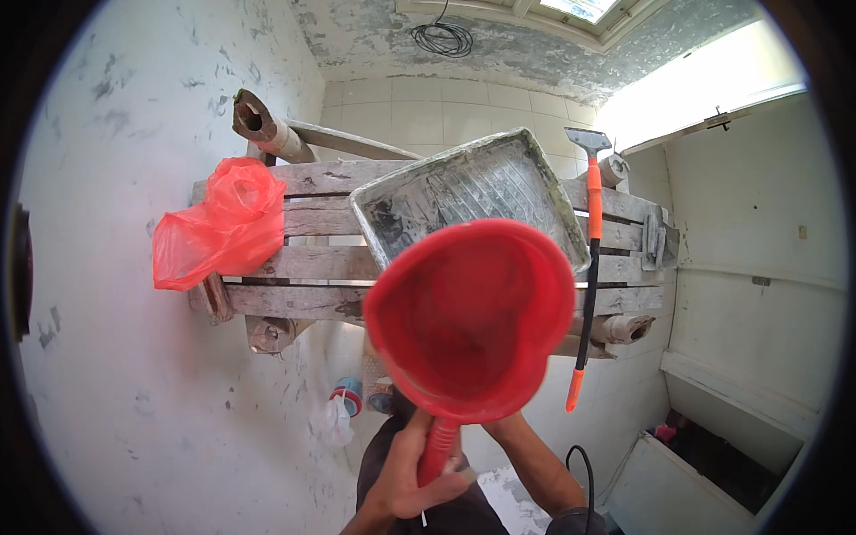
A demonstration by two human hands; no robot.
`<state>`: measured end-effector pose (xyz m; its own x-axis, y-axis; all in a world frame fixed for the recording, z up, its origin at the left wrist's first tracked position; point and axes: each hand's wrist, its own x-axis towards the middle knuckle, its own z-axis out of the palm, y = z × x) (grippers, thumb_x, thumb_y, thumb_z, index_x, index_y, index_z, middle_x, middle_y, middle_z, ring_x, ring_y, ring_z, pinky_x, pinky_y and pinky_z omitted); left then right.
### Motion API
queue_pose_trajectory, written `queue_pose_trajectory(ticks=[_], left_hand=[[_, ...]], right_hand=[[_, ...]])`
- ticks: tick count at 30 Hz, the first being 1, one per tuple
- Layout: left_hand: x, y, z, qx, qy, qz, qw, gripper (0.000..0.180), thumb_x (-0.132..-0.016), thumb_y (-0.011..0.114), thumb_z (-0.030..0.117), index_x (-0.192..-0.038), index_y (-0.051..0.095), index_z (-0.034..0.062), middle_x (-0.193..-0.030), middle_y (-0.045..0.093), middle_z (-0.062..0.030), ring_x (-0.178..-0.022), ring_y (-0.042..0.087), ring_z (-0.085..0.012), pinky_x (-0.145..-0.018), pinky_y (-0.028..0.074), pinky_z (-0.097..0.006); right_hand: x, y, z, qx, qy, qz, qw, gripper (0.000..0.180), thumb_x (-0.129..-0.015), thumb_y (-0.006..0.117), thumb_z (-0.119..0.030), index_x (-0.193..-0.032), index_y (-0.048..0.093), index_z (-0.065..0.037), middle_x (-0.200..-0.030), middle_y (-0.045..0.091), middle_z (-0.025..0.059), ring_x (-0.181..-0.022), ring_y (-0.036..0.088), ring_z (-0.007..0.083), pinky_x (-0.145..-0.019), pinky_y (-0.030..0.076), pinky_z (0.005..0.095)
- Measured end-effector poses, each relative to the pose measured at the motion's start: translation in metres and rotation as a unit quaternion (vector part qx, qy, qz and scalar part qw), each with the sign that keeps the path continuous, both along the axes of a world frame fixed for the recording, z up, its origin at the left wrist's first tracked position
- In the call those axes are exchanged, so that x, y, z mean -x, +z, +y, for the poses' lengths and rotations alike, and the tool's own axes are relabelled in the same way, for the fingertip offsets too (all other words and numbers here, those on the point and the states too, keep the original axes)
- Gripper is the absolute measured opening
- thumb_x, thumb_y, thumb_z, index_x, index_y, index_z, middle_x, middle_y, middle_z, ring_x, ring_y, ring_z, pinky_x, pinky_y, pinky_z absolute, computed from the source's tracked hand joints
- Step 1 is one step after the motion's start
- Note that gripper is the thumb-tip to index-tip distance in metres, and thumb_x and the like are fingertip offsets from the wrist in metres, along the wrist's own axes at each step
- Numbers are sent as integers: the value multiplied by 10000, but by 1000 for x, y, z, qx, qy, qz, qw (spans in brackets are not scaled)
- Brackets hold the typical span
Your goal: Preparing and applying patching compound to repair damaged walls.
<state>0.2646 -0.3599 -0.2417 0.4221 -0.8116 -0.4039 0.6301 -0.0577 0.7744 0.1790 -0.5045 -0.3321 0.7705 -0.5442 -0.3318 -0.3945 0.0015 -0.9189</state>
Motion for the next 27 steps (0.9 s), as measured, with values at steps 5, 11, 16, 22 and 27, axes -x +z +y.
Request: queue_pose_trajectory(ticks=[5, 11, 16, 22, 27], left_hand=[[-23, -29, 47, -63, 133, 69, 987, 674, -830, 708, 270, -1346, 413, -49, -767, 499, -24, -578, 463, -66, -528, 380, -211], [-46, -74, 98, -12, 224, 51, 973, 721, -884, 706, 375, -1361, 364, -44, -740, 458, -39, -406, 400, -74, -369, 350, -213], [-57, -108, 98, -85, 219, 33, 971, 732, -840, 659, 501, -1261, 404, -40, -686, 429, -32, -358, 390, -82, -316, 356, -224], [-69, -137, 100, -61, 191, 36, 979, 647, -923, 579, 453, -1304, 412, -42, -702, 433, -32, -365, 396, -96, -316, 367, -238], [-55, -126, 84, -204, 299, -98, 927, 478, -985, 536, 346, -1273, 465, -29, -828, 499, -74, -677, 539, -144, -644, 485, -274]], right_hand=[[-29, -21, -2, 337, 136, 153, 919, 99, -907, 677, -181, -933, 655, -88, -748, 668, 144, -691, 670, 376, -617, 520, 487], [-28, -27, -2, 320, 138, 148, 925, 104, -920, 665, -186, -934, 647, -84, -749, 669, 147, -668, 668, 368, -604, 515, 491], [-26, -24, -4, 315, 140, 150, 927, 126, -893, 680, -176, -969, 656, -78, -775, 669, 157, -691, 673, 369, -628, 523, 491], [-27, -9, -14, 306, 173, 143, 925, 212, -851, 705, -151, -1048, 676, -78, -797, 665, 165, -716, 673, 374, -662, 530, 486], [-34, 1, -23, 309, 198, 162, 916, 235, -855, 705, -152, -1079, 684, -83, -795, 658, 163, -718, 669, 385, -664, 527, 491]])
